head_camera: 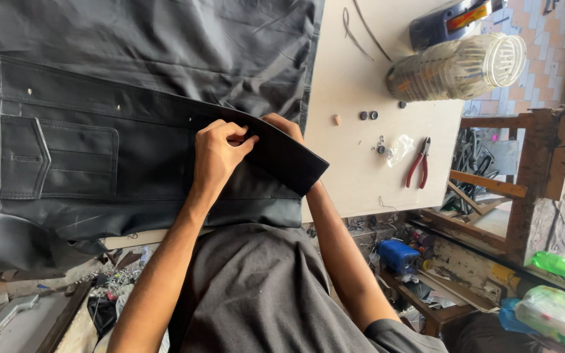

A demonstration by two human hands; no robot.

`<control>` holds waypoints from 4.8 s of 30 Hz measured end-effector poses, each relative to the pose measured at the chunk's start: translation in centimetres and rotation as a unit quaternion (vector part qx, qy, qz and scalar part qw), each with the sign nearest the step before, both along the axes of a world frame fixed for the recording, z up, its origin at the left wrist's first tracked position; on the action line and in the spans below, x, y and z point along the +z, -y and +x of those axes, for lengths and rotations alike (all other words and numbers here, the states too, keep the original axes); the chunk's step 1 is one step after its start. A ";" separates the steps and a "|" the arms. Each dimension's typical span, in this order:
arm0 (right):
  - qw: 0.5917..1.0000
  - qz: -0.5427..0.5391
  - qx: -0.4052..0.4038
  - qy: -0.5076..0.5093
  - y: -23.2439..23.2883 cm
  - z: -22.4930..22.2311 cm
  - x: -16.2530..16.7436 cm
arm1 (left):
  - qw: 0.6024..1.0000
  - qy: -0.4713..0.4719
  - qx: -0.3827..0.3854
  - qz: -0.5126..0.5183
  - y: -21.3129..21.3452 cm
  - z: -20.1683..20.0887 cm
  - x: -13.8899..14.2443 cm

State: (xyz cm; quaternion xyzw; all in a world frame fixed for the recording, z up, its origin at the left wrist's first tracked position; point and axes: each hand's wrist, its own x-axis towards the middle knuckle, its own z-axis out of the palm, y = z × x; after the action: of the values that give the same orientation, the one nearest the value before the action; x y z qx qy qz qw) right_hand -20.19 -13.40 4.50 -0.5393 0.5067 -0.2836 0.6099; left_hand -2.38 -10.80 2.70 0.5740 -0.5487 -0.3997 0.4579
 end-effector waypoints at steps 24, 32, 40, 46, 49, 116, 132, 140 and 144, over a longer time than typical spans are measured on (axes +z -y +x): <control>0.992 -0.050 -0.118 0.018 -2.0 -11.0 -7.1 | 0.999 -0.021 0.011 0.027 -3.6 -3.7 2.0; 0.975 -0.071 -0.201 -0.053 2.7 -18.0 -7.6 | 0.999 0.043 0.017 0.009 -3.8 -2.3 2.5; 0.899 -0.308 -0.230 -0.210 19.7 -17.5 -4.8 | 0.931 0.348 -0.078 -0.082 4.1 -1.8 2.7; 0.771 -0.459 -0.180 -0.404 26.1 -16.1 -4.7 | 0.902 0.403 -0.155 0.001 6.3 -1.1 3.8; 0.776 -0.418 -0.174 -0.440 26.9 -16.0 -5.5 | 0.909 0.379 -0.169 0.031 5.8 -0.2 5.3; 0.916 -0.224 0.074 -0.323 -4.0 -4.8 13.8 | 0.936 0.279 -0.173 -0.130 -1.7 3.1 8.6; 0.889 -0.125 0.426 -0.108 9.5 -1.8 0.4 | 0.952 0.205 -0.175 -0.142 0.8 3.7 4.8; 0.900 -0.152 0.390 -0.124 8.6 -2.6 -3.4 | 0.952 0.216 -0.178 -0.127 1.8 3.0 3.5; 0.917 -0.190 0.340 -0.084 8.3 -2.5 -4.6 | 0.946 0.249 -0.103 -0.181 2.3 2.1 3.0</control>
State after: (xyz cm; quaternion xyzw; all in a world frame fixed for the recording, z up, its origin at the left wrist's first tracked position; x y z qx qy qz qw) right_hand -22.68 -21.70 -0.07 -0.8062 0.2790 -0.1040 0.5112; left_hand -0.27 -13.11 5.68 0.5032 -0.7641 -0.1830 0.3597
